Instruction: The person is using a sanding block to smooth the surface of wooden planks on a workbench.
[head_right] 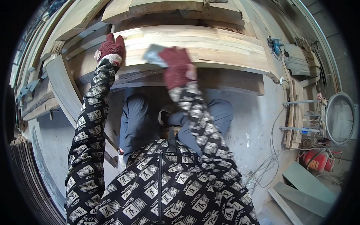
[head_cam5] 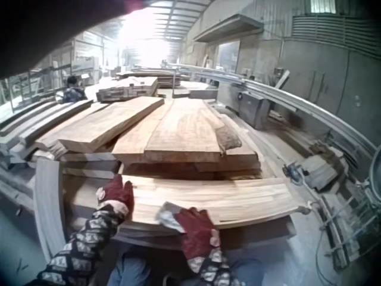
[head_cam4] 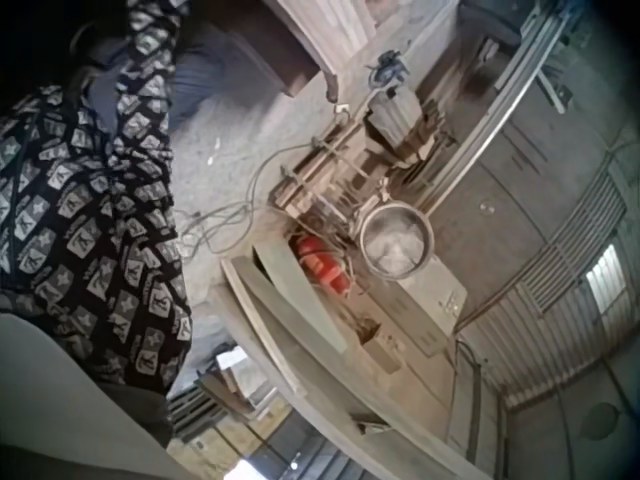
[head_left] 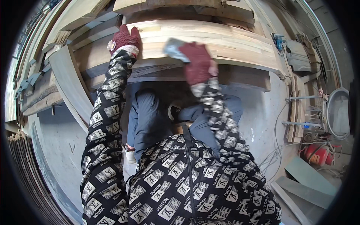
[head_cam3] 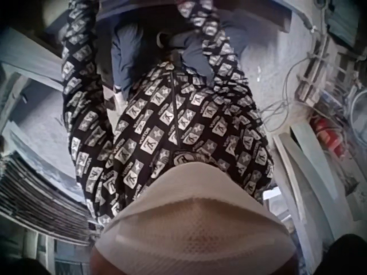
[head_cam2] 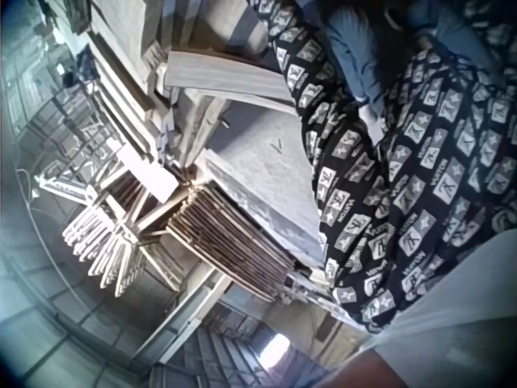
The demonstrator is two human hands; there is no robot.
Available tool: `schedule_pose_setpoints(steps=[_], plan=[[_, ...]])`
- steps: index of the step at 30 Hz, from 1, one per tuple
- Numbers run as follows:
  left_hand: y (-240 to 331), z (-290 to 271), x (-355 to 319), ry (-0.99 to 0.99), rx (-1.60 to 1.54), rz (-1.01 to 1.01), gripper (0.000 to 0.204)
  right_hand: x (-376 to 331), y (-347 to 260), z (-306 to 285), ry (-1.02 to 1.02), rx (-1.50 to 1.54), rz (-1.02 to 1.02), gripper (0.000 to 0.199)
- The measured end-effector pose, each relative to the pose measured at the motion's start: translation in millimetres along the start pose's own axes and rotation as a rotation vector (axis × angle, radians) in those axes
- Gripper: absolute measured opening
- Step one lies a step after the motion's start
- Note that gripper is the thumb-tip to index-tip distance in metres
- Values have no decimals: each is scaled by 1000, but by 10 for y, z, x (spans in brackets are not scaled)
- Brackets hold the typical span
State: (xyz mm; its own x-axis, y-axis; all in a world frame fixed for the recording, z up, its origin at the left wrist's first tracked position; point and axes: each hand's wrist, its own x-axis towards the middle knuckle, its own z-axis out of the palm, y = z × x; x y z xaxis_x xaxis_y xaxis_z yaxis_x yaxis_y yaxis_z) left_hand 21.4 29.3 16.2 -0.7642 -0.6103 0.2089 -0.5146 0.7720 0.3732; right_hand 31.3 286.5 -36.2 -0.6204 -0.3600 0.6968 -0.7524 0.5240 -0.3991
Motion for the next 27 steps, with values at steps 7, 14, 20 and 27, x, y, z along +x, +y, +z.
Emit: schedule_pose_setpoints(steps=[7, 14, 20, 27], plan=[[-69, 14, 30, 21, 47, 6, 53, -56, 1153, -1207, 32, -370, 314, 30], [24, 59, 57, -24, 46, -11, 51, 139, 341, 83, 69, -360, 28, 24], [-46, 55, 40, -42, 1, -2, 59, 145, -278, 238, -86, 57, -74, 44], [-51, 6, 31, -8, 30, -19, 51, -213, 1550, -1288, 9, -517, 245, 28]])
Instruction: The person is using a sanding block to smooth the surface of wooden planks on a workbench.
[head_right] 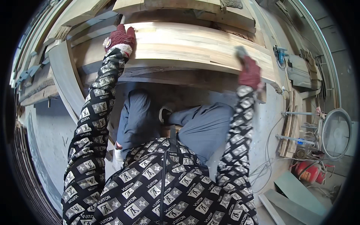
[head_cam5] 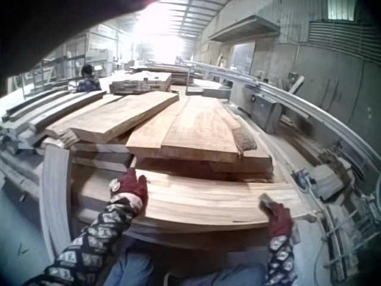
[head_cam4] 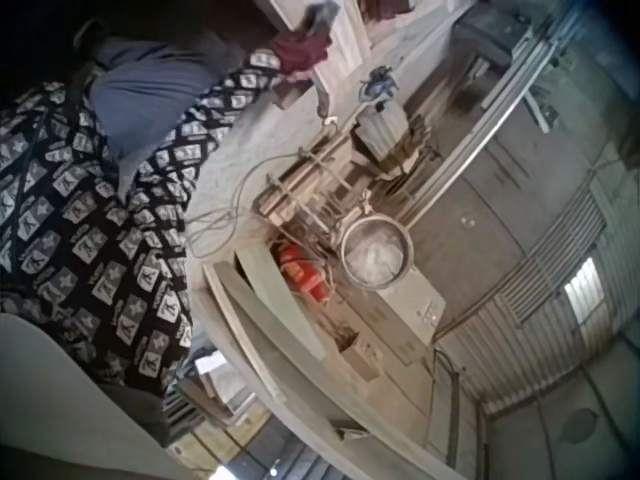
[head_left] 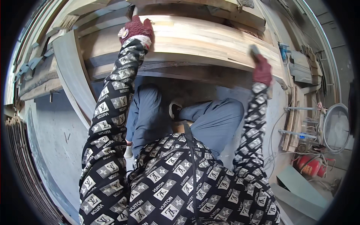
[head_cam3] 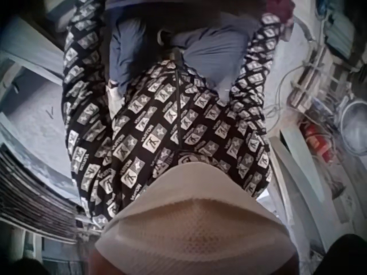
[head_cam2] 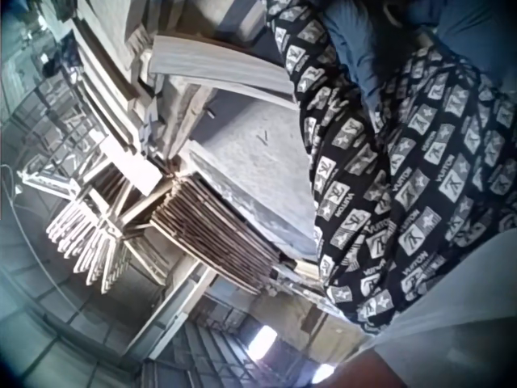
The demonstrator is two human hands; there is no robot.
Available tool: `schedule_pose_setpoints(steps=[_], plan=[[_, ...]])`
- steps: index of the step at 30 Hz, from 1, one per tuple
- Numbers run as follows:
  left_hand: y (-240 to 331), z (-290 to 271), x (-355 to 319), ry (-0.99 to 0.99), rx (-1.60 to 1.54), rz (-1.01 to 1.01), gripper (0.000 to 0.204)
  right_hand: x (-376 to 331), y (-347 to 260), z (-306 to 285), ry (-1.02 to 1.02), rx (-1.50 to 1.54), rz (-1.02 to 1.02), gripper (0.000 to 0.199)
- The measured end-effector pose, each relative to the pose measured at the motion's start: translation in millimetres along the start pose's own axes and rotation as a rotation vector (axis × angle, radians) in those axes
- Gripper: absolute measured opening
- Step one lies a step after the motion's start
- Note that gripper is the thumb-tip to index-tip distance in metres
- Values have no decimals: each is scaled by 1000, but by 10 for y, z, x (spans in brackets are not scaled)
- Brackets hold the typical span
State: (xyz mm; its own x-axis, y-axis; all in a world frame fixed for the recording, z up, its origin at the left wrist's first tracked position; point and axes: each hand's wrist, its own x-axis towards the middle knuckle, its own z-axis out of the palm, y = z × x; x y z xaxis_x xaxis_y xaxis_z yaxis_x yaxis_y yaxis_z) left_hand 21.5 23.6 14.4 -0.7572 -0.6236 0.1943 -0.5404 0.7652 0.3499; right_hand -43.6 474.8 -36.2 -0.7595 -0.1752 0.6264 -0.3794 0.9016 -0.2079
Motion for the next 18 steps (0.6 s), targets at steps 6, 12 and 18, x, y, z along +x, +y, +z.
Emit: schedule_pose_setpoints(steps=[6, 12, 18], plan=[[-50, -8, 22, -25, 41, -26, 51, 296, -584, 337, -84, -105, 235, 29], [-147, -15, 3, -18, 1, -20, 52, -66, -2676, 416, -175, 468, -284, 42], [-47, -47, -3, -54, -20, -12, 53, 104, -1424, 390, -70, 429, -215, 34]])
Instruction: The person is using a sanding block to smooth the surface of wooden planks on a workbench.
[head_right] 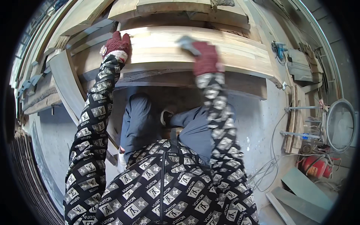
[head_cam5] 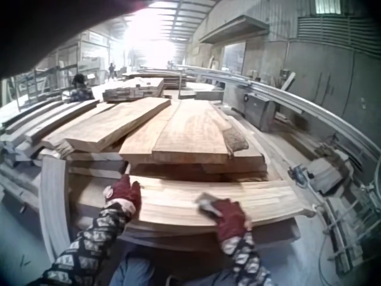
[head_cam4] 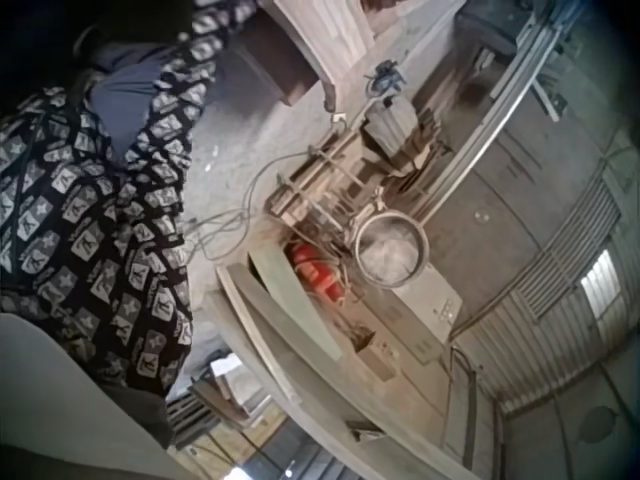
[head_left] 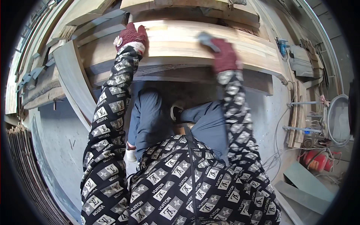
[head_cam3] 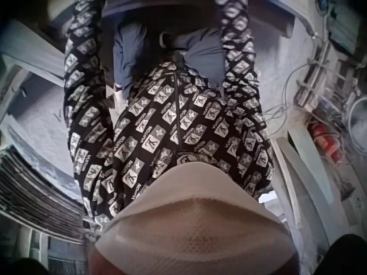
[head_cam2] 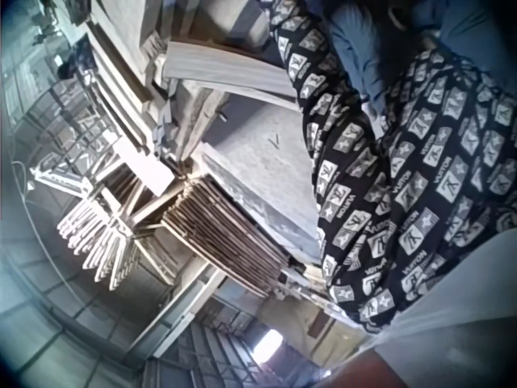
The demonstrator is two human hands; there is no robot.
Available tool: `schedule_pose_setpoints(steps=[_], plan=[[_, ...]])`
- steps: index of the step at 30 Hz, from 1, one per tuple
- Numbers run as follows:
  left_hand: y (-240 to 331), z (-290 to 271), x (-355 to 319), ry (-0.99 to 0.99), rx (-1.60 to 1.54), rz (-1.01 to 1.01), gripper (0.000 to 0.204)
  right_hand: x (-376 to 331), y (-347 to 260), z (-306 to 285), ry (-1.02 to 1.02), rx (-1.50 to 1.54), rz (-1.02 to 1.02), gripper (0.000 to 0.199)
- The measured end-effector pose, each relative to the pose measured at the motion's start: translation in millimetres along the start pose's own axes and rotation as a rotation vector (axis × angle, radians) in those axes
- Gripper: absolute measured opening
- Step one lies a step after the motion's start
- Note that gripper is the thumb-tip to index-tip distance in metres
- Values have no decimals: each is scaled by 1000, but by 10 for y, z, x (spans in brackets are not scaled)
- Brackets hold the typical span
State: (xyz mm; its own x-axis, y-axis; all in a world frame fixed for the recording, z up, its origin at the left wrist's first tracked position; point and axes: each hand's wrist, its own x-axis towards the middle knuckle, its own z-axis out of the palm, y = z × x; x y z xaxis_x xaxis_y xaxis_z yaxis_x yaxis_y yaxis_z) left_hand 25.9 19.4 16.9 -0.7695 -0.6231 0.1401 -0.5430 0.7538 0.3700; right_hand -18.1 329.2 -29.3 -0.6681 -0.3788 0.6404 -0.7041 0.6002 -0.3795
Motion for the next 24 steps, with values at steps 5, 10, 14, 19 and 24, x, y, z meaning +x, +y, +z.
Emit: schedule_pose_setpoints(steps=[5, 10, 14, 19, 24], plan=[[144, 84, 46, 39, 25, 42, 54, -240, 2234, -922, 228, 145, 251, 24], [132, 64, 25, 30, 62, 1, 52, 358, 1442, -236, -70, -462, 583, 27], [-11, 22, -7, 20, 61, -40, 53, 557, 69, 860, -96, -127, 177, 28], [-139, 78, 29, 52, -2, -9, 54, 457, -526, 509, -381, -47, 142, 33], [14, 3, -3, 32, 25, 12, 52, -52, 1106, -423, 53, -283, 202, 27]])
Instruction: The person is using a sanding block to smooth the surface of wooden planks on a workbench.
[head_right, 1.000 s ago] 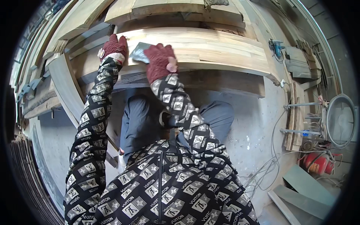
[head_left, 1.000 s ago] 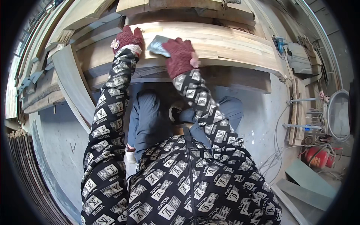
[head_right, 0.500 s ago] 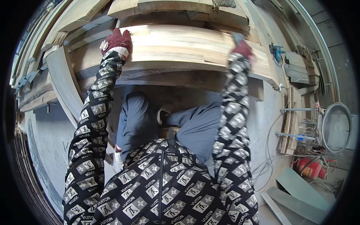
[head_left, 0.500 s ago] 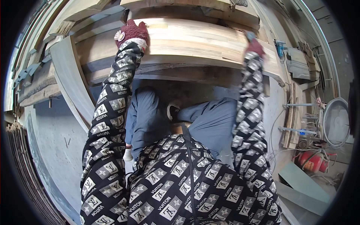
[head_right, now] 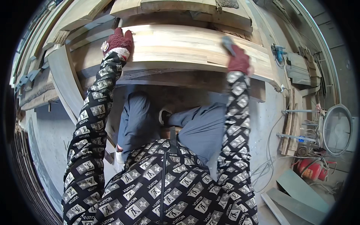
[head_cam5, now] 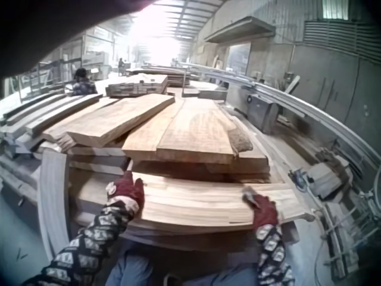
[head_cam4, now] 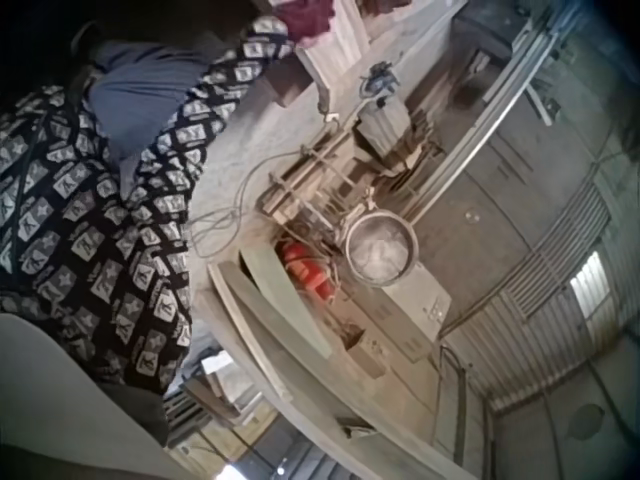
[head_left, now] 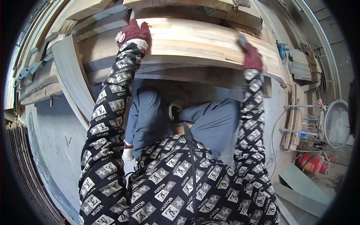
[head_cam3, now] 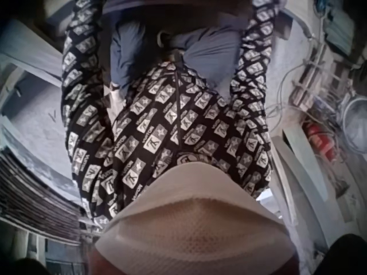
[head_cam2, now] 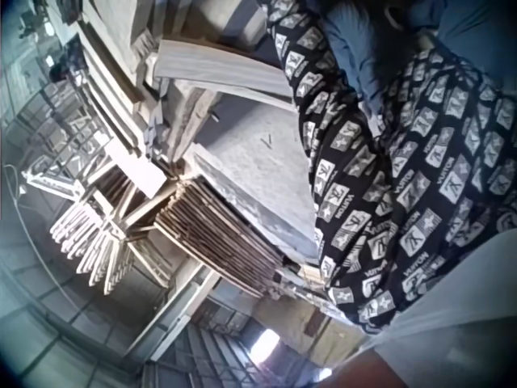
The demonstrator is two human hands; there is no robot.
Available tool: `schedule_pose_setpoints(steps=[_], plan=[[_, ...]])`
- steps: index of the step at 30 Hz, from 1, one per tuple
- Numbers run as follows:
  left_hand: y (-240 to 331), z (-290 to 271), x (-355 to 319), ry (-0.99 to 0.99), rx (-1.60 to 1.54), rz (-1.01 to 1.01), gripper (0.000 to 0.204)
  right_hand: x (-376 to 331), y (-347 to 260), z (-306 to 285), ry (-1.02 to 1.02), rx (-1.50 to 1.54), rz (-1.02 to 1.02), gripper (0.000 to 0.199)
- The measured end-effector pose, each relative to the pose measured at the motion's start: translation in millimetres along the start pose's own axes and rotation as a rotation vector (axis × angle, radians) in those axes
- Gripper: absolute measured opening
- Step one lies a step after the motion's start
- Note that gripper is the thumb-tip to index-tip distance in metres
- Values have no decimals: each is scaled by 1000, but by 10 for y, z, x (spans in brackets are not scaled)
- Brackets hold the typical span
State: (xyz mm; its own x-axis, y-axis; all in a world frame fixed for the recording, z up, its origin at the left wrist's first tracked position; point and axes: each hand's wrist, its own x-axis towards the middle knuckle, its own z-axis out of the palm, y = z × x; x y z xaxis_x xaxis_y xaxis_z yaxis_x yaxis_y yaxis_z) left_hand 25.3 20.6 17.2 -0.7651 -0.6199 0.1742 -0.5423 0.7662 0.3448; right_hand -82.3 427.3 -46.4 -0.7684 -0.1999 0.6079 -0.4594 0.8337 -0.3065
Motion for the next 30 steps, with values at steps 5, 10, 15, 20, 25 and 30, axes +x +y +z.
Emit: schedule_pose_setpoints(steps=[5, 10, 15, 20, 25, 30], plan=[[66, 14, 31, -33, 22, -11, 52, 121, 275, -192, -79, -362, 465, 32], [75, -13, -4, -42, 16, -30, 53, 31, -1282, 657, -38, 145, 137, 25], [-36, 59, 6, 32, -33, 9, 53, -312, -2003, 430, -38, 205, -206, 30], [42, 37, 26, -9, -25, 18, 53, -168, -658, -121, -84, 131, -10, 40], [57, -12, 17, -22, 15, -13, 51, -45, 30, -356, -54, -131, 330, 32], [56, 16, 32, -22, 43, -15, 51, 9, -954, 521, -9, 124, -8, 37]])
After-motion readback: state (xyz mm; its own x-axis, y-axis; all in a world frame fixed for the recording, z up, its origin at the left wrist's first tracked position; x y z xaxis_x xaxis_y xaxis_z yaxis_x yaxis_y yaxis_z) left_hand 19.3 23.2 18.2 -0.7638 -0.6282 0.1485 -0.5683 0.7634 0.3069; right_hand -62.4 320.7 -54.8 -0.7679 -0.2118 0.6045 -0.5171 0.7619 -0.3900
